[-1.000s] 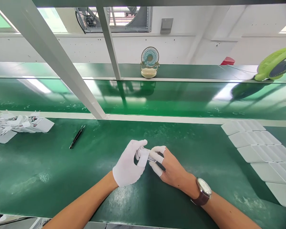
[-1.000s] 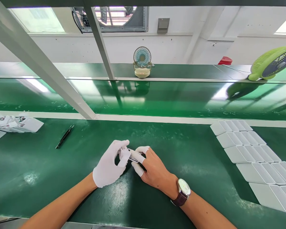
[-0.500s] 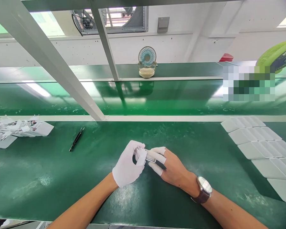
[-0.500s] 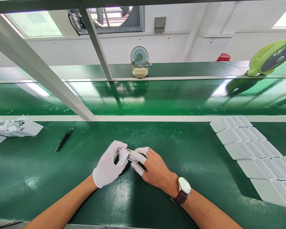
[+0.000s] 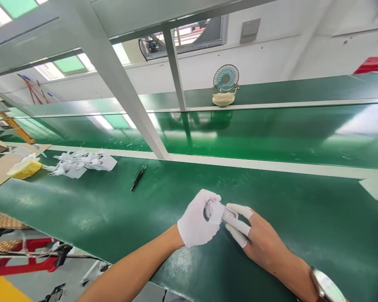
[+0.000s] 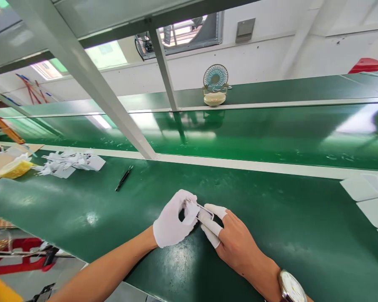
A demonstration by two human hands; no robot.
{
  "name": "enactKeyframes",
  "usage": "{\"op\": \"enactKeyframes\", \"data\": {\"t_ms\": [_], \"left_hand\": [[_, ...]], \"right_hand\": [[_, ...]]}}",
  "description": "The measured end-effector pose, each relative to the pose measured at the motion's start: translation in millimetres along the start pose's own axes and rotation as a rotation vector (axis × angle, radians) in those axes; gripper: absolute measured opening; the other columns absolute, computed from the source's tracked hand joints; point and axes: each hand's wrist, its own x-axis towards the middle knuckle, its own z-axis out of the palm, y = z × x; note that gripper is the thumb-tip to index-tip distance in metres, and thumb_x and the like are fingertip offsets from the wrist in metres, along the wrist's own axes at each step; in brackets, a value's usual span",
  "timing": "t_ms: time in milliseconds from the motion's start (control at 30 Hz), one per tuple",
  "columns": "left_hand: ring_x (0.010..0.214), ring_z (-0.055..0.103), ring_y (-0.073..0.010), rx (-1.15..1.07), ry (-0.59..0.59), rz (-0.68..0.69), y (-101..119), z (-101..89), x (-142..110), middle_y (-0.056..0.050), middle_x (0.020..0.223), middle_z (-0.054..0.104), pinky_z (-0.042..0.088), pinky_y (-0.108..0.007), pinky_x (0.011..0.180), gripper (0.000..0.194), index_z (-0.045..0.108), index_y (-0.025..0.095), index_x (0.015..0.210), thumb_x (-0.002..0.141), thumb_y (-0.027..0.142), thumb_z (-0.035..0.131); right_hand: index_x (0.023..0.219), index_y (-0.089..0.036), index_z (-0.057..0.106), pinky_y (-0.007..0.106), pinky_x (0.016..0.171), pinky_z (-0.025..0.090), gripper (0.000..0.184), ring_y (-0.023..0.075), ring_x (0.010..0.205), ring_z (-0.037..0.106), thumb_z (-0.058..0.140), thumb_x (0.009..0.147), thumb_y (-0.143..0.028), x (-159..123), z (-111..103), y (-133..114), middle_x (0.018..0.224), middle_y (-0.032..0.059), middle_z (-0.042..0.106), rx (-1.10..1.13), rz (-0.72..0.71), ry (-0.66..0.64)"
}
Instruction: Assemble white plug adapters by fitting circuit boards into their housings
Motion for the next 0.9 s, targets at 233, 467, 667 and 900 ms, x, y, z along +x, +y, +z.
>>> {"op": "enactKeyframes", "data": {"t_ms": [233,467,667,900], "left_hand": [[0.077,0.061,-0.0148,0.065,0.026,0.052,-1.8,-1.9,2.2,-0.002,0.09,0.062,0.052,-0.028,0.069,0.02,0.052,0.021,0.113,0.094,0.023,0.057],[0.083,0.061,-0.0154,0.032,0.046,0.034,-1.5,-0.3,4.3,-0.002,0.094,0.061,0.052,-0.031,0.079,0.02,0.053,0.022,0.112,0.093,0.021,0.059],[0.087,0.061,-0.0164,-0.054,0.008,-0.009,-4.7,-2.2,4.1,-0.002,0.098,0.059,0.053,-0.033,0.082,0.023,0.051,0.023,0.112,0.092,0.019,0.061],[0.087,0.059,-0.0157,-0.18,-0.016,-0.015,-8.5,-2.3,6.4,-0.003,0.101,0.059,0.051,-0.031,0.077,0.019,0.049,0.022,0.11,0.095,0.02,0.06]], "right_hand": [[0.143,-0.026,0.051,0.044,0.094,0.059,0.045,0.0256,0.115,0.065,0.058,0.099,-0.021,3.8,-2.6,-2.0,0.13,0.0123,0.064,0.046,0.081,-0.052],[0.14,-0.023,0.053,0.043,0.096,0.058,0.042,0.0251,0.116,0.064,0.059,0.098,-0.024,4.9,-3.7,-3.2,0.131,0.0125,0.064,0.03,0.1,-0.037],[0.142,-0.029,0.053,0.045,0.094,0.057,0.042,0.0254,0.111,0.061,0.055,0.1,-0.024,6.1,-5.8,-2.4,0.134,0.0107,0.06,0.023,0.11,-0.139],[0.149,-0.031,0.047,0.043,0.088,0.056,0.051,0.0247,0.106,0.056,0.052,0.1,-0.019,7.7,-4.5,-3.3,0.129,0.0125,0.056,0.055,0.101,-0.134]]}}
